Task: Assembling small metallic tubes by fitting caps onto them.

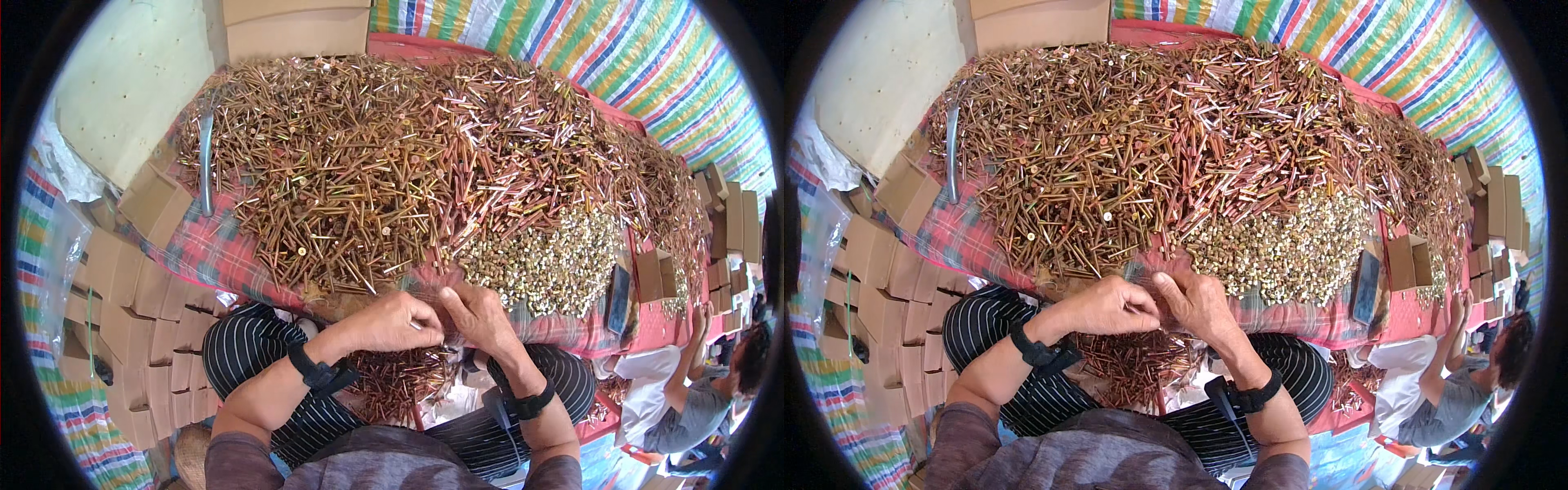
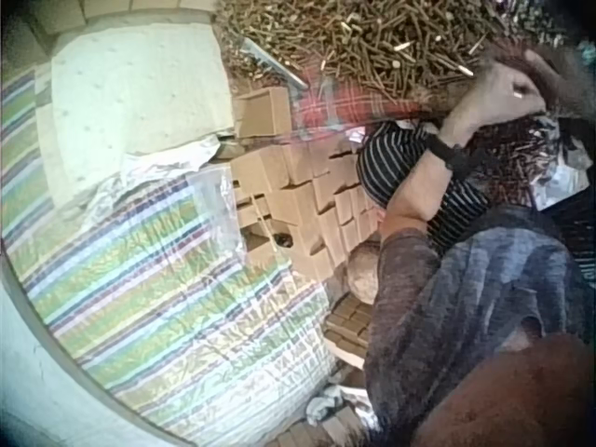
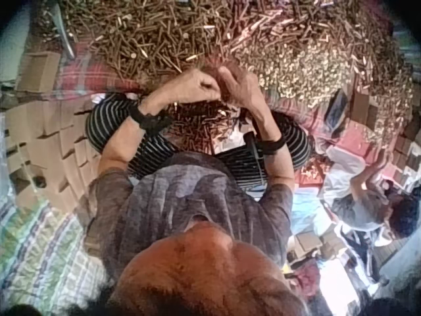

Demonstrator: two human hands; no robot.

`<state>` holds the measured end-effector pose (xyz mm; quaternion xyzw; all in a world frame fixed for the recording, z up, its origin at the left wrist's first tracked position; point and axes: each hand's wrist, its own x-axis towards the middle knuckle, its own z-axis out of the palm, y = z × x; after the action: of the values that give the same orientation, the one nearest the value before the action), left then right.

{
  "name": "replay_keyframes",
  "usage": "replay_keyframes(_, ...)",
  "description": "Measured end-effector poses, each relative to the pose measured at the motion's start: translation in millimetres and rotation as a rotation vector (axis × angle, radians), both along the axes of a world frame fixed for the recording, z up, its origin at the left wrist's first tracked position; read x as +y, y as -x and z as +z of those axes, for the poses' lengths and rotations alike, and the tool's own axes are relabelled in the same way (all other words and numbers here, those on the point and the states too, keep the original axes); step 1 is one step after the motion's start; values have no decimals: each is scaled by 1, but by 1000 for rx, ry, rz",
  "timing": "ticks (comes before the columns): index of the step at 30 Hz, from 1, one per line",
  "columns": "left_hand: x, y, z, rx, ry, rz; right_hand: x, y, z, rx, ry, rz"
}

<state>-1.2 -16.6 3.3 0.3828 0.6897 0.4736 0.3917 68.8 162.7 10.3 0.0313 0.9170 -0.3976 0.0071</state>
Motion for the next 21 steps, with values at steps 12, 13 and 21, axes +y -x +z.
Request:
replay_keyframes(12, 17, 18, -24, 1304, 325, 445, -12, 37, -52, 294, -498, -148)
replay_keyframes(13, 16, 19, -23, 1256, 309, 441, -12, 35, -51, 275, -505, -160)
replay_keyframes(21, 15, 19, -20, 1114, 382, 453, -4, 17, -39, 286, -639, -92)
